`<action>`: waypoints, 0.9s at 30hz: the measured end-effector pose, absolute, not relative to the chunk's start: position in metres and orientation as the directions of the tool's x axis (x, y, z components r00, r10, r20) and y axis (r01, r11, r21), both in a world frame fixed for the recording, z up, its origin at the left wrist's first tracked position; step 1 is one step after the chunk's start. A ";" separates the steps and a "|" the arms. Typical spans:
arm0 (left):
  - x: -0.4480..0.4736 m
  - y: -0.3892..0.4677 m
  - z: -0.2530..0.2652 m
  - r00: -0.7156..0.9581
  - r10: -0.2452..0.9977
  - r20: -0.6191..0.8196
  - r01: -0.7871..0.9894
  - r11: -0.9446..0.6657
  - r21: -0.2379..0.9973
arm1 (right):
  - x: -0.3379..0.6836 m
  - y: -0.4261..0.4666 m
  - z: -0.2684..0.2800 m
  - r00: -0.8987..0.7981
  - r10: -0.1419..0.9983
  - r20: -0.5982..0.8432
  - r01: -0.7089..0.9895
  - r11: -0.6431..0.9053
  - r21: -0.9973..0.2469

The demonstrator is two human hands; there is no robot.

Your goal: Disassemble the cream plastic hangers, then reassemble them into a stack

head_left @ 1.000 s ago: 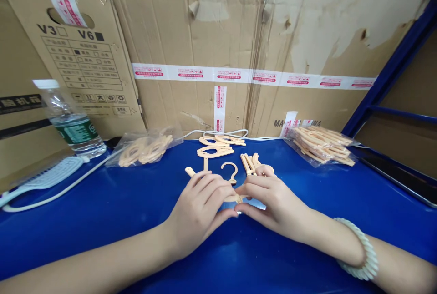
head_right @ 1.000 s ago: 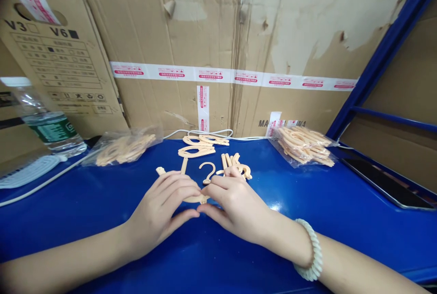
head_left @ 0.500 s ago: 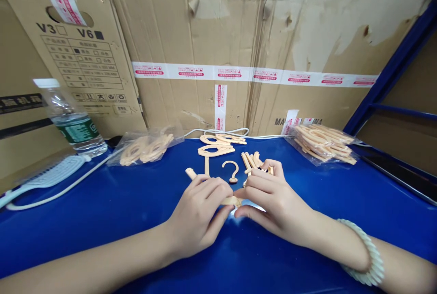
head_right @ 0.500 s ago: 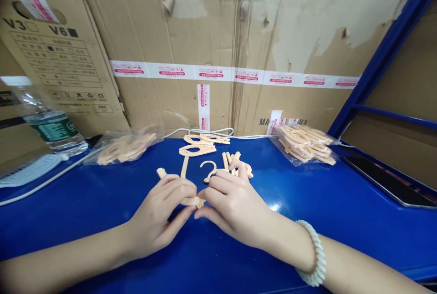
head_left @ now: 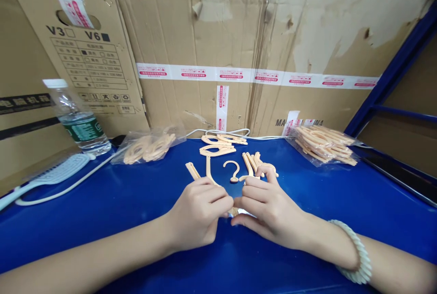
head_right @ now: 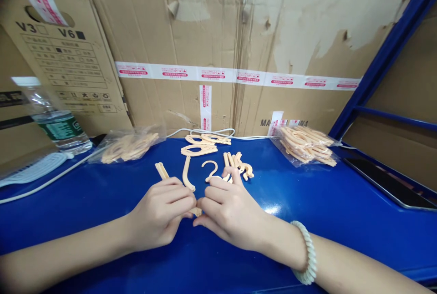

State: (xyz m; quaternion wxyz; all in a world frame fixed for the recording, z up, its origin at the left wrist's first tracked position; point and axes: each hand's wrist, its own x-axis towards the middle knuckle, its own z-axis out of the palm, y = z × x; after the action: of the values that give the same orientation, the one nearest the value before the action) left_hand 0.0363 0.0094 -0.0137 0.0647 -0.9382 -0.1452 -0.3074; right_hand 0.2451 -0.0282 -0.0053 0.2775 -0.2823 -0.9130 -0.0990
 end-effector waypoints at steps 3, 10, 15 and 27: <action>0.034 0.011 -0.010 0.771 0.131 0.623 0.280 -0.949 -0.147 | 0.244 -0.029 -0.005 -0.656 0.486 0.577 0.561 0.826 -0.057; 0.022 0.035 0.000 0.870 0.072 0.489 0.242 -0.924 -0.296 | 0.255 -0.009 -0.001 -0.452 0.671 0.587 0.671 0.690 -0.272; 0.003 0.062 0.016 0.892 0.304 0.333 0.352 -0.931 -0.094 | 0.266 0.009 -0.008 -0.473 0.716 0.513 0.792 0.601 -0.109; -0.003 0.062 0.020 0.910 0.390 0.140 0.381 -0.921 0.083 | 0.259 0.014 -0.024 -0.573 0.680 0.458 0.778 0.627 0.041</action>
State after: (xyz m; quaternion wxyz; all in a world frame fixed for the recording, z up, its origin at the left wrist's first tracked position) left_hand -0.0031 0.0618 0.0196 -0.0270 -0.9769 -0.1973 -0.0770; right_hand 0.2591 0.0144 -0.0235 0.2041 -0.4147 -0.8787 -0.1196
